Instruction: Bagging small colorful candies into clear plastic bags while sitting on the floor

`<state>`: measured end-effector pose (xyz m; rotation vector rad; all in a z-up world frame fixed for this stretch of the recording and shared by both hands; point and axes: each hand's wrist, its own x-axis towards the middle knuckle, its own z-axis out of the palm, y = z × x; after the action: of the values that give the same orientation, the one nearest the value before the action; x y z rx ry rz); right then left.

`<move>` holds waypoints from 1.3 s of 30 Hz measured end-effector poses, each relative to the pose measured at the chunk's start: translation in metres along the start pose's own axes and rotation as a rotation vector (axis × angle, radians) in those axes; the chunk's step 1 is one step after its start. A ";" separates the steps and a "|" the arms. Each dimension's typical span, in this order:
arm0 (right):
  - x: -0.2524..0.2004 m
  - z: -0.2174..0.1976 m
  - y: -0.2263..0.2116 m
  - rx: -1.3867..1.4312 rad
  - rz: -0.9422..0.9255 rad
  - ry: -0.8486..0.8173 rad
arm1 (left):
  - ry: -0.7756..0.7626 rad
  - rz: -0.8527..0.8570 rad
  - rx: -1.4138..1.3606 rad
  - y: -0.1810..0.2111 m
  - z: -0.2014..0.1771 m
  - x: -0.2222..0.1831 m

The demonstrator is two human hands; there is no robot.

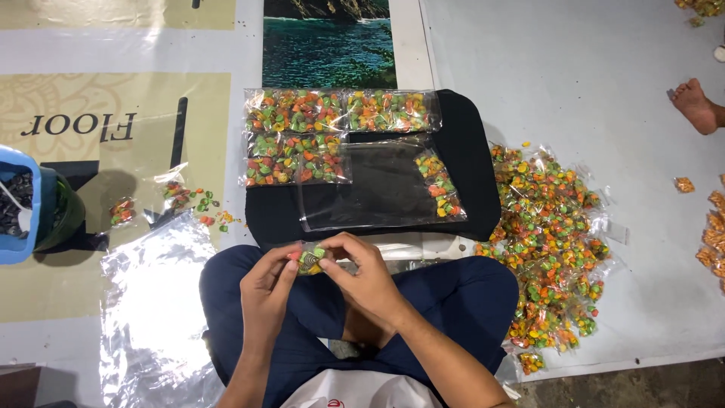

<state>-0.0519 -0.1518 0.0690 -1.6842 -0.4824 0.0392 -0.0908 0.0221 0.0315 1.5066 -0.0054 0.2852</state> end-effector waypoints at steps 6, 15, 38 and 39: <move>-0.001 0.013 0.007 0.067 0.125 0.096 | -0.096 0.021 -0.004 -0.006 -0.010 0.000; 0.000 -0.024 0.032 -0.118 -0.094 0.280 | 0.131 0.029 -0.007 -0.024 -0.021 0.030; 0.001 -0.198 0.189 -0.964 -0.015 0.454 | -0.578 -0.321 -0.103 -0.096 0.104 0.200; 0.001 -0.198 0.193 -0.983 -0.026 0.451 | -0.612 -0.388 -0.174 -0.105 0.112 0.204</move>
<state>0.0635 -0.3551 -0.0786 -2.5435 -0.1669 -0.6830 0.1455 -0.0544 -0.0269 1.3380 -0.2174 -0.4812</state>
